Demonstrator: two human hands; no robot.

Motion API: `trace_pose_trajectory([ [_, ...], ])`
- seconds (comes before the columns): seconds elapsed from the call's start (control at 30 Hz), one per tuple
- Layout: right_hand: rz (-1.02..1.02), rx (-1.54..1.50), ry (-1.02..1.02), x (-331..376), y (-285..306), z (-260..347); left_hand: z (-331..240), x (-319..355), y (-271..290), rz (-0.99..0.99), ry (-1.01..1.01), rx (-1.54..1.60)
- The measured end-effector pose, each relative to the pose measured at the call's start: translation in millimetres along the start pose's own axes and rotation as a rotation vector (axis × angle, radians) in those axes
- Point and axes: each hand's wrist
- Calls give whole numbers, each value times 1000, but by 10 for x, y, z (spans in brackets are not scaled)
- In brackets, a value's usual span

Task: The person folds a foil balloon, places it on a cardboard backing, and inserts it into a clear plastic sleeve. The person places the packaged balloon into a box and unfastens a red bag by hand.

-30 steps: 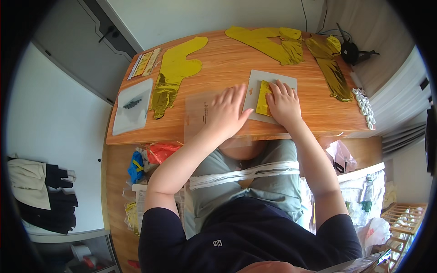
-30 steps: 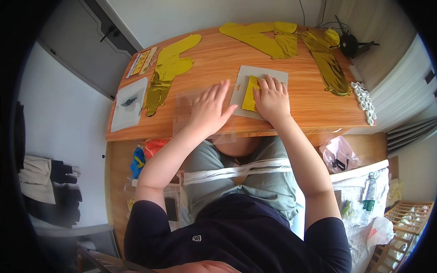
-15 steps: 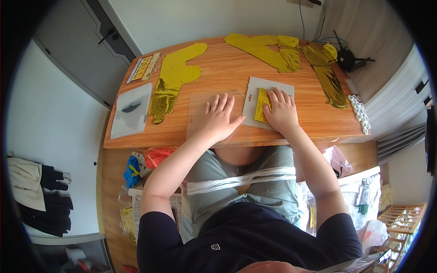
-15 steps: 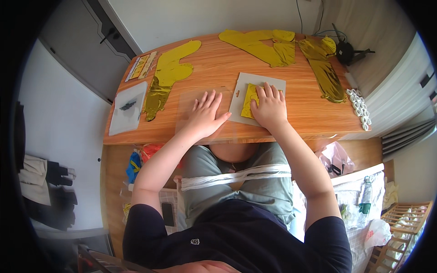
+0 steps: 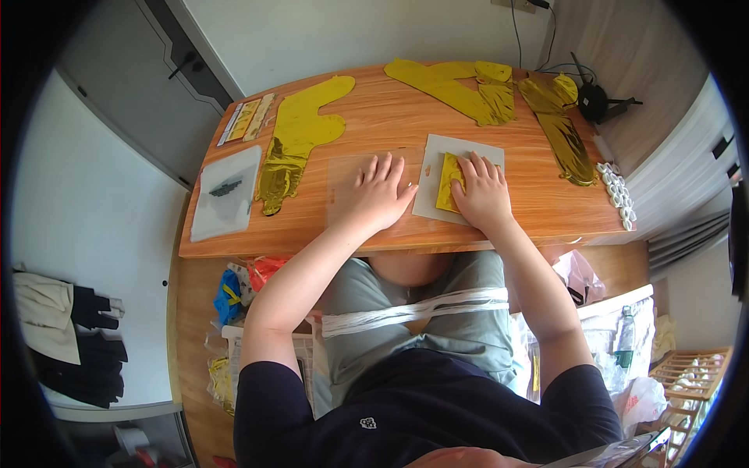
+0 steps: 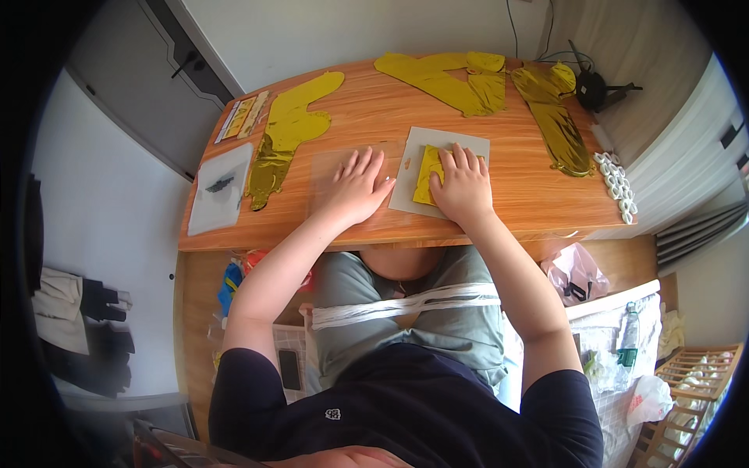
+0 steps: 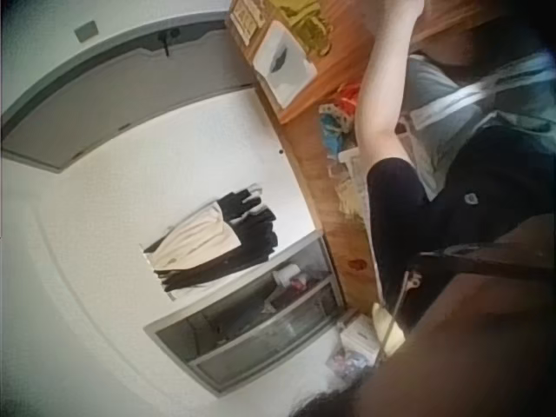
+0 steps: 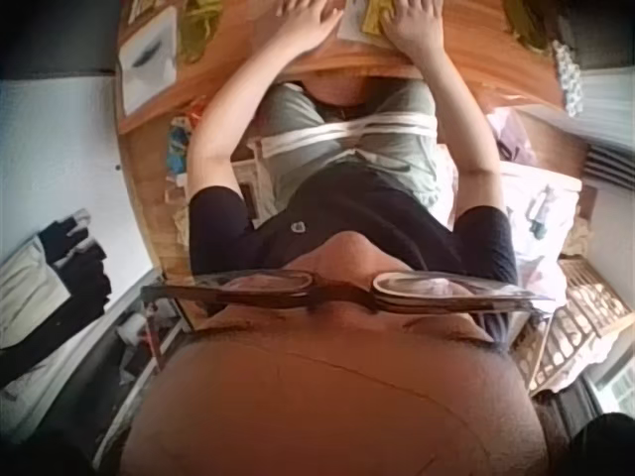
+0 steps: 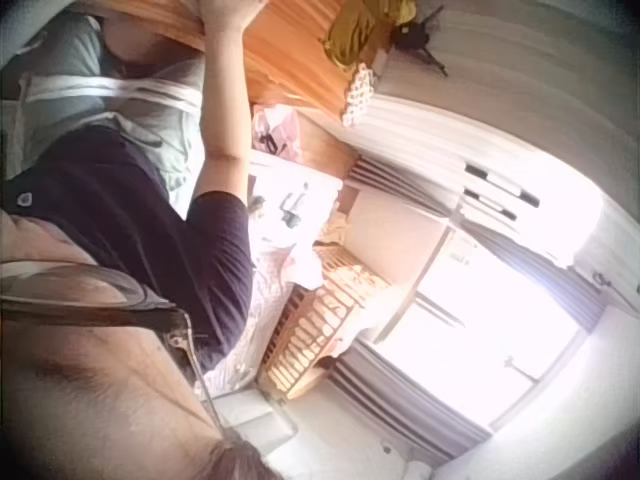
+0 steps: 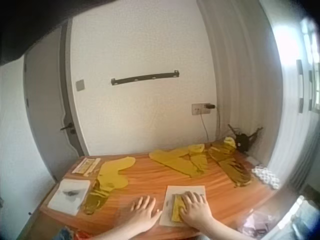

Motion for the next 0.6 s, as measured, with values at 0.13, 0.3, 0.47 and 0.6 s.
trace_pose_trajectory([
  [0.13,-3,-10,-8,1,0,-8,10,-113,-50,21,-13,-22],
  [0.3,-18,-78,-47,-6,18,16,35,-151,-86,7,-86,51],
  [0.47,-1,-45,-20,-8,26,5,-57,-194,-67,19,-13,59],
  [0.6,-9,-40,-22,3,14,-4,-96,-307,-89,-14,8,34],
])
Point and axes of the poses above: each hand's wrist, its own x-axis away from the middle knuckle, its own y-axis out of the back of the hand, z = x × y, and after that the axes turned 8 degrees about x, right-handed
